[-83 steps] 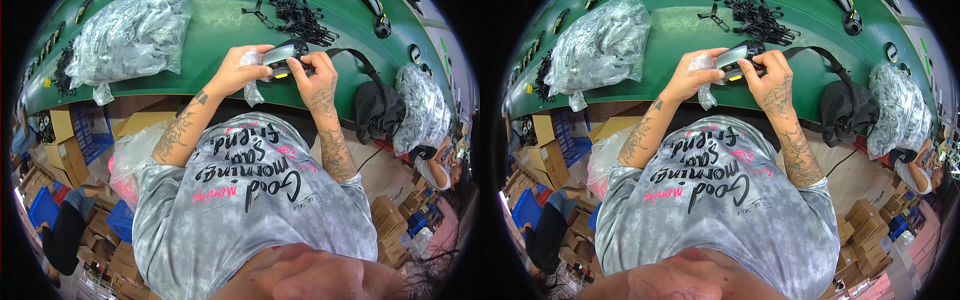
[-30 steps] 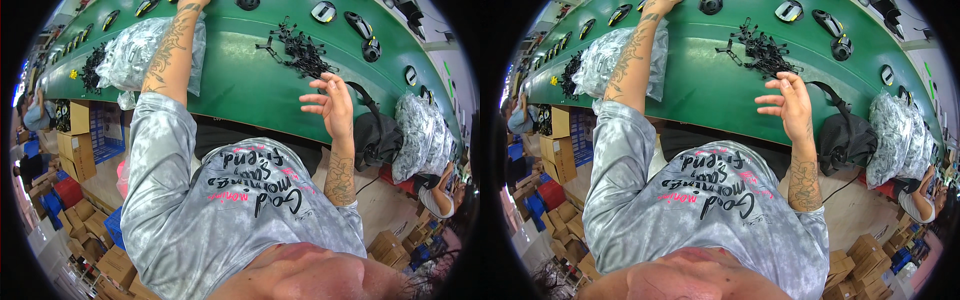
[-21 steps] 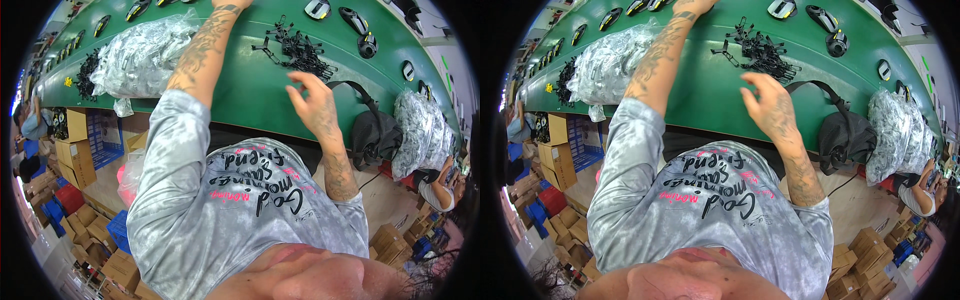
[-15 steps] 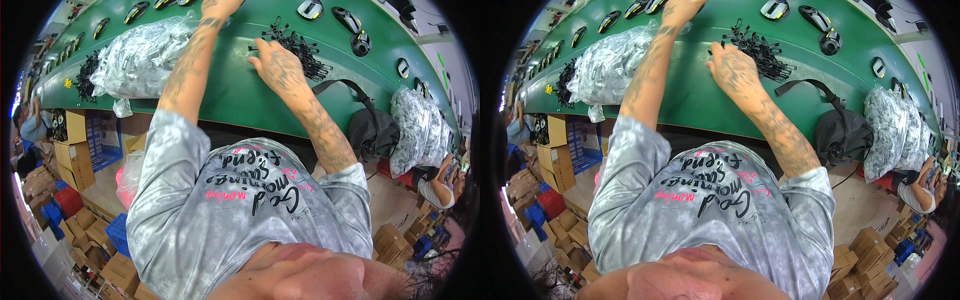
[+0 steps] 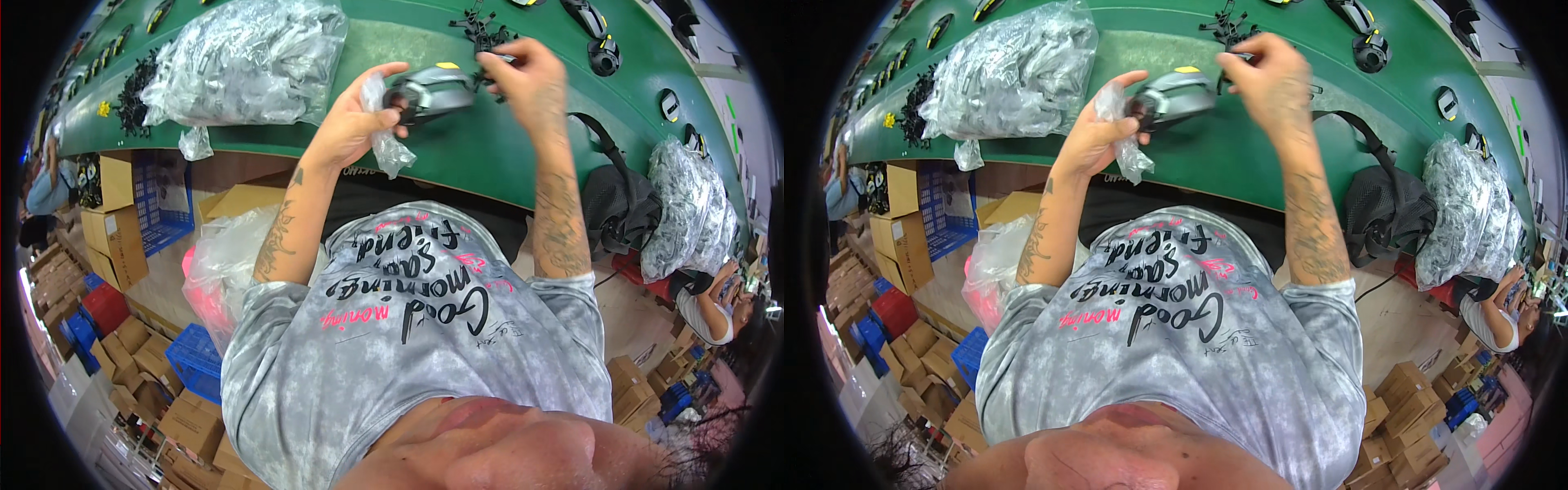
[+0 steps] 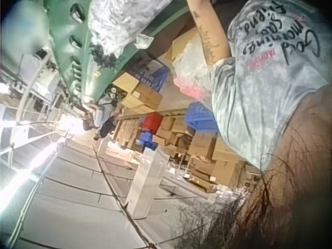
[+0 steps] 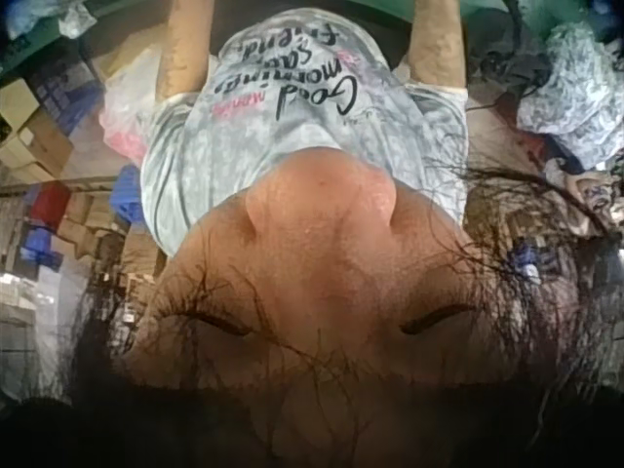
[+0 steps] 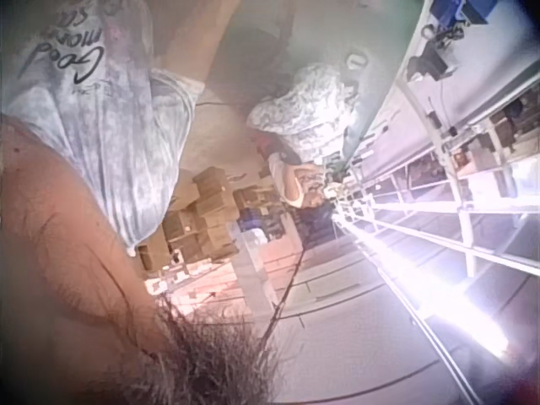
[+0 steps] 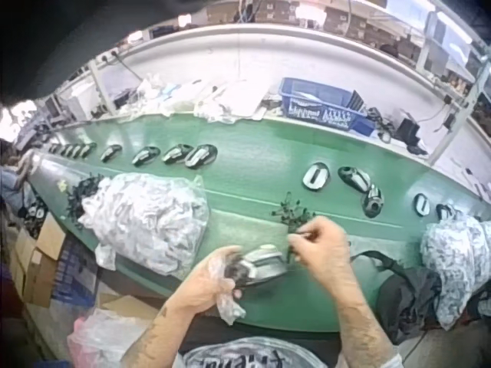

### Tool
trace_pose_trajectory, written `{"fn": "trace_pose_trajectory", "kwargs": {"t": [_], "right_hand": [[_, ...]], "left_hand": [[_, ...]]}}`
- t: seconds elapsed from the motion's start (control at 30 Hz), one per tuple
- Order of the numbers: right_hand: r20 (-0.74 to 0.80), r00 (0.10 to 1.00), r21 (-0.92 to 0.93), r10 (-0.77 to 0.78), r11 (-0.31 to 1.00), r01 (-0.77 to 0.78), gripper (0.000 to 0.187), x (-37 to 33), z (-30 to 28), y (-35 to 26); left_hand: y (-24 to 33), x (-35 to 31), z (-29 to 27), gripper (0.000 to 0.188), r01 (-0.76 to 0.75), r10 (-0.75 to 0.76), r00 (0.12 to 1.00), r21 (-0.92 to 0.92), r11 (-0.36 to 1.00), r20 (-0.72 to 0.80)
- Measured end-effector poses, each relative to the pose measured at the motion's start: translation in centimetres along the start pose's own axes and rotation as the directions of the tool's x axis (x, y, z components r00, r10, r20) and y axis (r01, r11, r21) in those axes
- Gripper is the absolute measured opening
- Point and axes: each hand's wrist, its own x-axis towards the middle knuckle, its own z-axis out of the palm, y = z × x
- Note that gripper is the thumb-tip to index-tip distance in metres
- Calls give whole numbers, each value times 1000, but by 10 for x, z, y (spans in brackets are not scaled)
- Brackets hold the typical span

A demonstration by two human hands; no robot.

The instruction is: The person assembles components of handheld electronic devices by hand, taking electronic components from a plastic bag and a cardboard box and inserting them into a device housing.

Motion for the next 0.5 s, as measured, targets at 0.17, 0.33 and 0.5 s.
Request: {"fn": "trace_pose_trajectory", "kwargs": {"t": [0.17,0.33,0.5], "right_hand": [[132,987,752,97,639,-163,39,-49,-26,19],[76,979,507,190,838,-202,50,-77,-6,53],[183,959,552,218,784,-284,30,-79,-22,68]], "left_hand": [[-32,27,21,71,121,-122,993,124,985,-4],[-52,36,33,67,171,-171,985,58,984,-2],[-49,36,45,60,172,-167,983,68,983,-70]]}}
